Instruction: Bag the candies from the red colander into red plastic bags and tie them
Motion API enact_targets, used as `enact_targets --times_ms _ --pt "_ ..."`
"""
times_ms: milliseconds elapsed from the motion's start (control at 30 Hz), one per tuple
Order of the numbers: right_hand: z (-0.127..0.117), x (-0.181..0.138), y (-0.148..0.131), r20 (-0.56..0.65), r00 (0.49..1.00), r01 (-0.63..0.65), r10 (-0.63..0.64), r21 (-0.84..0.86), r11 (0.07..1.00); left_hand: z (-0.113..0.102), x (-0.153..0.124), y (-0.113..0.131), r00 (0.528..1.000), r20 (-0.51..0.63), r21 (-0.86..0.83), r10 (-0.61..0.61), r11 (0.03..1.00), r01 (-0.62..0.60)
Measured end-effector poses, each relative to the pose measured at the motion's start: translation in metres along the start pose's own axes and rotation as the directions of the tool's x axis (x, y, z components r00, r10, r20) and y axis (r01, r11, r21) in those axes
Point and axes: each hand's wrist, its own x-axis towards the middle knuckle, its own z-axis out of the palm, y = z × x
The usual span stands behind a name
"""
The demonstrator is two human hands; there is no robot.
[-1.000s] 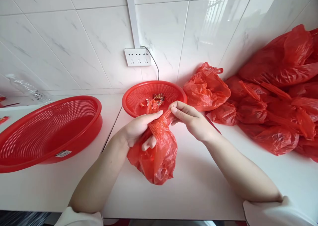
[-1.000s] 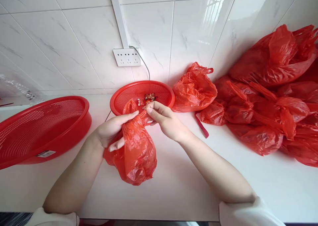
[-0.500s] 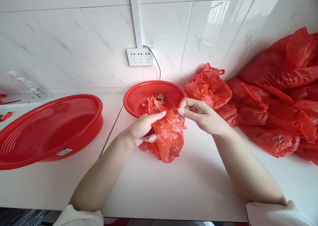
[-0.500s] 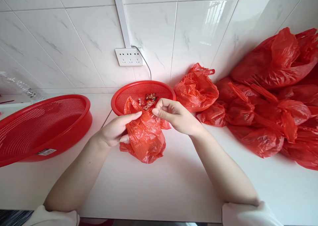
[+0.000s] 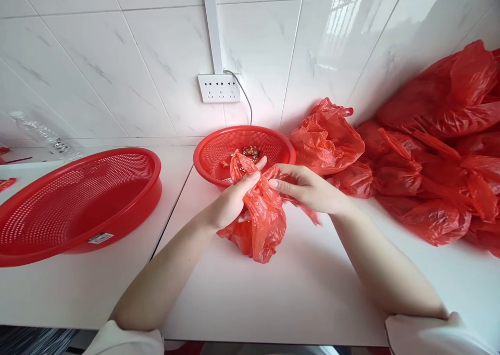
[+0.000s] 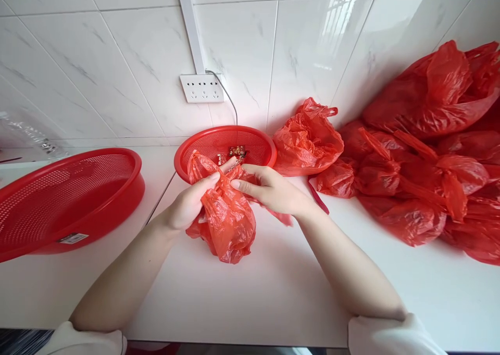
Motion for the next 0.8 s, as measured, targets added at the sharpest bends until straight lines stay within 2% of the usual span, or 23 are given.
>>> enact_targets --times_ms 100,233,333,433,533,633,700,800 --pt "0.003 0.004 0.007 -0.048 0.997 0.065 -0.058 0.145 0.987 0.001 0.001 0.001 0.999 0.035 -0.048 0.022 0.999 -0.021" --pt "0.004 0.009 0.013 -0.106 0.991 0.111 -0.084 0.287 0.951 0.0 -0.001 0.014 0.99 0.122 -0.194 -0.072 0.976 0.095" --pt "0.007 0.011 0.014 -0.12 0.99 0.111 -0.073 0.35 0.93 -0.001 -0.005 0.023 0.982 0.169 -0.301 -0.087 0.944 0.135" --pt "0.009 0.011 0.014 -0.11 0.991 0.113 -0.076 0.38 0.918 -0.004 -0.008 0.021 0.979 0.18 -0.369 -0.098 0.916 0.159" --pt "0.008 0.01 0.013 -0.12 0.991 0.108 -0.064 0.407 0.907 -0.009 -0.01 0.011 0.987 0.154 -0.42 -0.037 0.902 0.099" --pt "0.003 0.01 0.011 -0.151 0.987 0.115 -0.057 0.408 0.906 -0.011 -0.012 0.004 0.979 0.205 -0.423 0.007 0.903 0.083" --pt "0.0 0.009 0.009 -0.178 0.982 0.135 -0.07 0.383 0.914 -0.009 -0.012 0.006 0.978 0.209 -0.431 -0.018 0.896 0.108" --pt "-0.004 0.008 0.006 -0.228 0.966 0.188 -0.121 0.301 0.935 -0.007 -0.007 0.015 0.982 0.157 -0.408 -0.108 0.898 0.164"
